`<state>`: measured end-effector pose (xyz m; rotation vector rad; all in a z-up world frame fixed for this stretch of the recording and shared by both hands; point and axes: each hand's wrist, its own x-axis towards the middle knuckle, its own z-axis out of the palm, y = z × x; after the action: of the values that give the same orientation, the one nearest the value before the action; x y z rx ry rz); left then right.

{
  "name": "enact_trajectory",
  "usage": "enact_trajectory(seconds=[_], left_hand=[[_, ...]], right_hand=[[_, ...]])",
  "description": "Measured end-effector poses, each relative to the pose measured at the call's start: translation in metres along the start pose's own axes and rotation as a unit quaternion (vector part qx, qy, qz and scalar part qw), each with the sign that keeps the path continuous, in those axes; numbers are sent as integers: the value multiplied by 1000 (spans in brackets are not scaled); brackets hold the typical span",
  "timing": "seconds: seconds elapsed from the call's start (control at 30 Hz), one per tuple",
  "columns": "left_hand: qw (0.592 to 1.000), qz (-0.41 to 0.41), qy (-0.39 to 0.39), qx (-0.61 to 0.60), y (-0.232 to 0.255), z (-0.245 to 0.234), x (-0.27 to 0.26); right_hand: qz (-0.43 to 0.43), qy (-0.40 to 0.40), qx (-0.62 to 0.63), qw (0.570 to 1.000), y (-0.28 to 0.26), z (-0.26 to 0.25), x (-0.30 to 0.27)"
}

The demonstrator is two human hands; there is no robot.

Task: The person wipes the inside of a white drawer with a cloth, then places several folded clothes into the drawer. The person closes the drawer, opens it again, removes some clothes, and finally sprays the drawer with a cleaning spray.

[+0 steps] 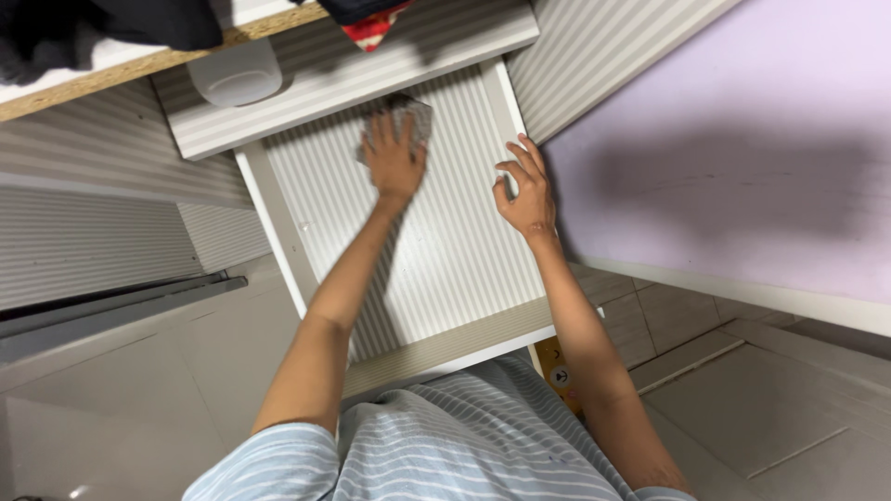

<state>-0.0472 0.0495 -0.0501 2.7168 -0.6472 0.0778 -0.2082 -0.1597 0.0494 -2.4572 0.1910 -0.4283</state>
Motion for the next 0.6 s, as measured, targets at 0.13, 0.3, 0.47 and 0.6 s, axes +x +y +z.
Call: enact_trajectory(seconds=[0.13, 0.3, 0.47, 0.6], left_hand=[[997, 60, -41, 5, 52, 12, -69], [918, 373, -106, -87, 87, -25, -183], [791, 555, -70, -246, 50, -41, -172], [867, 460, -106, -159, 5, -48, -80]], right_hand=[[-19, 18, -9, 1000, 0, 0, 2], [-7, 15, 0, 1000, 1, 0, 1], [-31, 12, -7, 999, 5, 4, -3], [-37, 17, 7, 999, 7, 3, -6]])
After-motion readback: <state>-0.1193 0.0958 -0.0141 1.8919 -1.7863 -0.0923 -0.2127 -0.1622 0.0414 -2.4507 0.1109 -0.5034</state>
